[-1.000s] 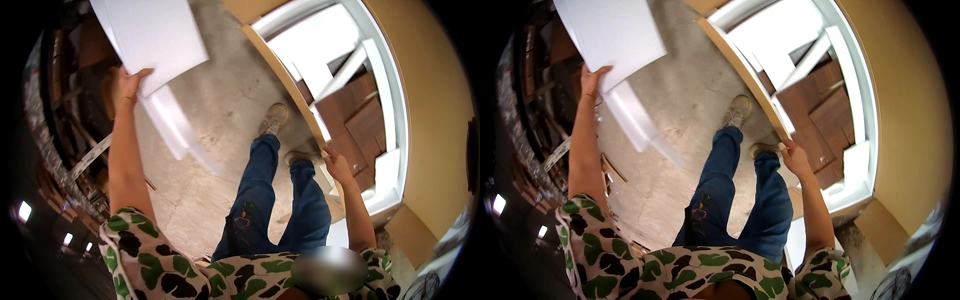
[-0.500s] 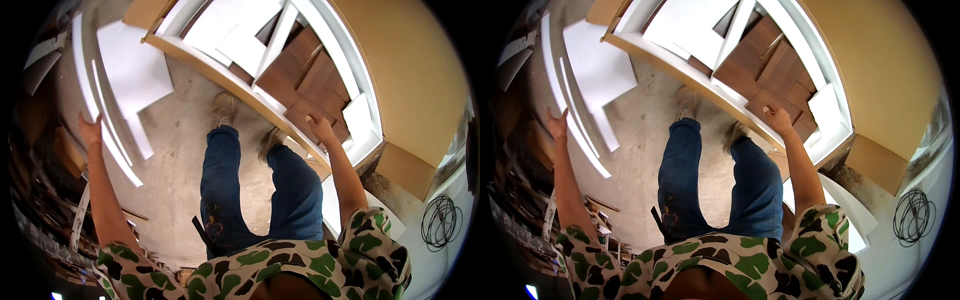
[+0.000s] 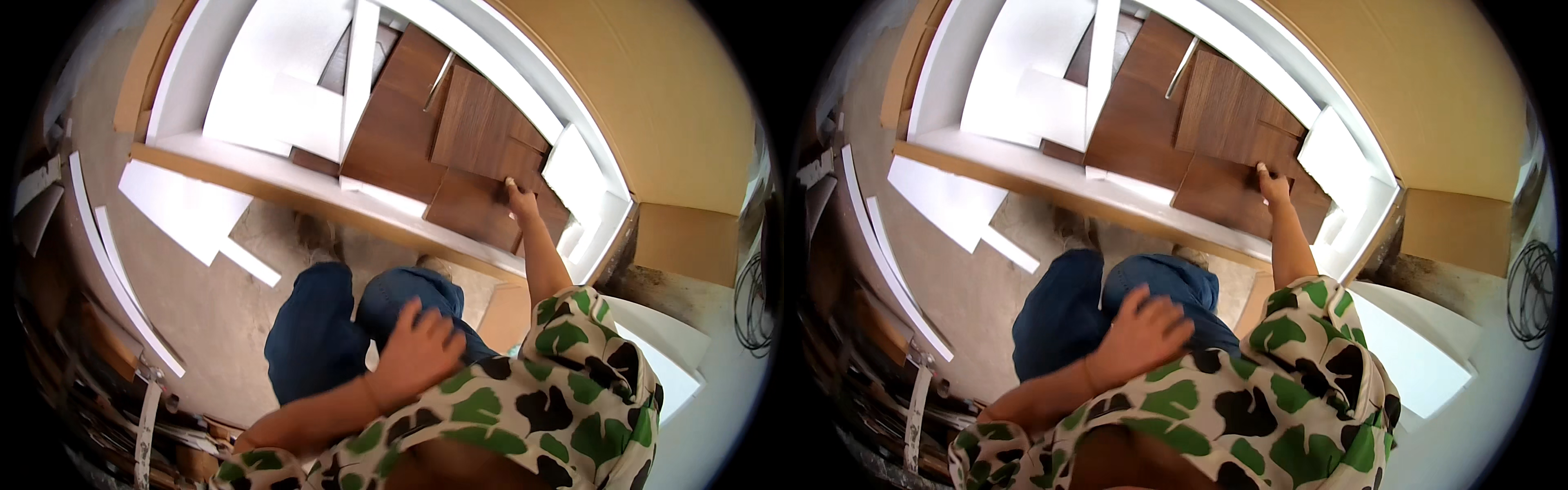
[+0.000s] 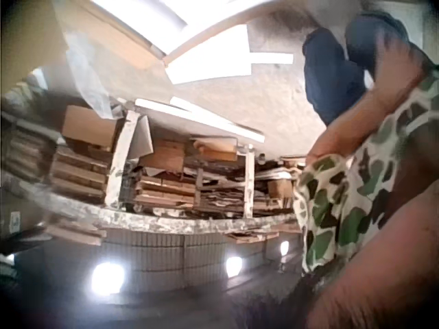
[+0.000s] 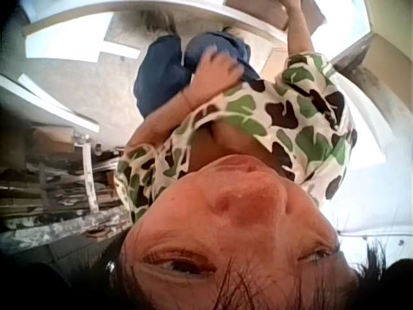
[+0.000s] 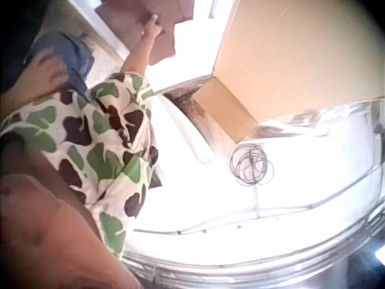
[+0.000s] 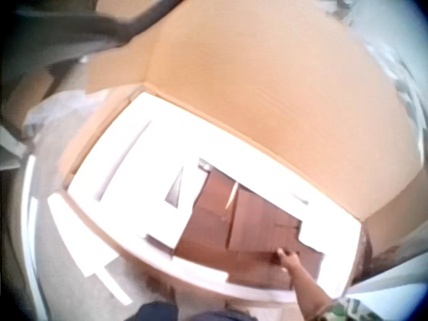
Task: The person unpacks wooden panels and foam pieces from a large cardboard box, then removes a plastic covering from a cabinet door with glass panels.
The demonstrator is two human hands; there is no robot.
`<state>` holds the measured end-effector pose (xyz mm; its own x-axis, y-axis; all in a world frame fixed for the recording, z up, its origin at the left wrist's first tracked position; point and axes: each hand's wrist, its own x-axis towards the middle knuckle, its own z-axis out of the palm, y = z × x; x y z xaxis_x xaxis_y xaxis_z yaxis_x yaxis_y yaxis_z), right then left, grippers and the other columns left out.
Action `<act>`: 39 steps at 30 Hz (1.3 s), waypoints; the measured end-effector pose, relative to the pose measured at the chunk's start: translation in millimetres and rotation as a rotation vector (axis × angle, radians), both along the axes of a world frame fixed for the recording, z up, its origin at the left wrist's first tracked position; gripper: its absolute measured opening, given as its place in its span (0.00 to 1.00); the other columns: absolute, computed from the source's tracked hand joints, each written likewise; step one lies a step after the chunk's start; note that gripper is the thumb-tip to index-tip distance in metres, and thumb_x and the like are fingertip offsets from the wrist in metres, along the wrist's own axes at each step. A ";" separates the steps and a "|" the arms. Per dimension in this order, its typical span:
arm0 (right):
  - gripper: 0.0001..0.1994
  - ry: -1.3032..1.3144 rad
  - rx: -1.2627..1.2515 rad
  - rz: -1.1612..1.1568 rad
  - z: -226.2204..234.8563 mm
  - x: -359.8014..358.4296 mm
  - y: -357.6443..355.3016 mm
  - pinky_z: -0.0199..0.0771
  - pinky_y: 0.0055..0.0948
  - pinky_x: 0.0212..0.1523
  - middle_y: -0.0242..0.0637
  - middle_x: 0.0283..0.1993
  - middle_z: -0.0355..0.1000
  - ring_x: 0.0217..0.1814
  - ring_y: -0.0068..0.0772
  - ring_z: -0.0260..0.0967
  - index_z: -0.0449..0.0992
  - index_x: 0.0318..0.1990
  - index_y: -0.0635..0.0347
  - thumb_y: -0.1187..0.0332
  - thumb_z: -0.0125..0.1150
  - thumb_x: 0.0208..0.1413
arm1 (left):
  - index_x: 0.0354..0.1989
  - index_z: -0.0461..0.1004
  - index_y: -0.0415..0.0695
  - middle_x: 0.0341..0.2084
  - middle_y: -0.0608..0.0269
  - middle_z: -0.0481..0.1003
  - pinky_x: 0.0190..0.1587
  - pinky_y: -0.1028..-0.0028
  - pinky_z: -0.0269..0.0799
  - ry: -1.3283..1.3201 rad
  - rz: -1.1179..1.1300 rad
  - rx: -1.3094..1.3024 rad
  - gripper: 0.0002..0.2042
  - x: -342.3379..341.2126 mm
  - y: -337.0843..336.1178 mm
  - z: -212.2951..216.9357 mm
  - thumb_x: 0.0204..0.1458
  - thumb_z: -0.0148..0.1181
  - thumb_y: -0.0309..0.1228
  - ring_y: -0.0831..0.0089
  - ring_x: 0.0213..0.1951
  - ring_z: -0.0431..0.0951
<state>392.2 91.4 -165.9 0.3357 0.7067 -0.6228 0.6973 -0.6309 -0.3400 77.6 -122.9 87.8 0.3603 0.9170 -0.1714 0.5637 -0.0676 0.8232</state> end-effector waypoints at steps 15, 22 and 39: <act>0.26 0.551 0.403 -1.146 -6.5 112.0 60.9 0.73 0.30 0.27 0.46 0.33 0.67 0.31 0.37 0.66 0.65 0.44 0.71 0.59 0.66 0.45 | 0.47 0.67 0.41 0.42 0.53 0.69 0.47 0.65 0.64 0.325 0.104 -0.015 0.22 23.5 -1.1 13.7 0.43 0.61 0.34 0.58 0.42 0.70; 0.12 1.292 0.432 -1.040 -6.4 114.6 40.2 0.73 0.27 0.29 0.39 0.35 0.69 0.35 0.31 0.68 0.68 0.40 0.63 0.69 0.61 0.49 | 0.51 0.65 0.41 0.42 0.54 0.72 0.46 0.69 0.67 -0.125 0.336 -0.260 0.23 25.9 16.4 0.9 0.45 0.61 0.30 0.62 0.43 0.73; 0.44 -0.447 0.444 0.951 2.8 -3.8 190.6 0.58 0.42 0.57 0.50 0.57 0.59 0.59 0.51 0.54 0.58 0.57 0.62 0.48 0.69 0.32 | 0.44 0.66 0.39 0.42 0.59 0.71 0.46 0.73 0.68 -1.055 1.623 -0.075 0.14 -38.5 5.2 -22.2 0.47 0.58 0.23 0.71 0.43 0.72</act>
<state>388.4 282.0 -163.1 -0.3248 0.9214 -0.2135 0.9433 0.3320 -0.0024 39.0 -117.8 65.6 -0.7248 0.4327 -0.5362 -0.6046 -0.0264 0.7961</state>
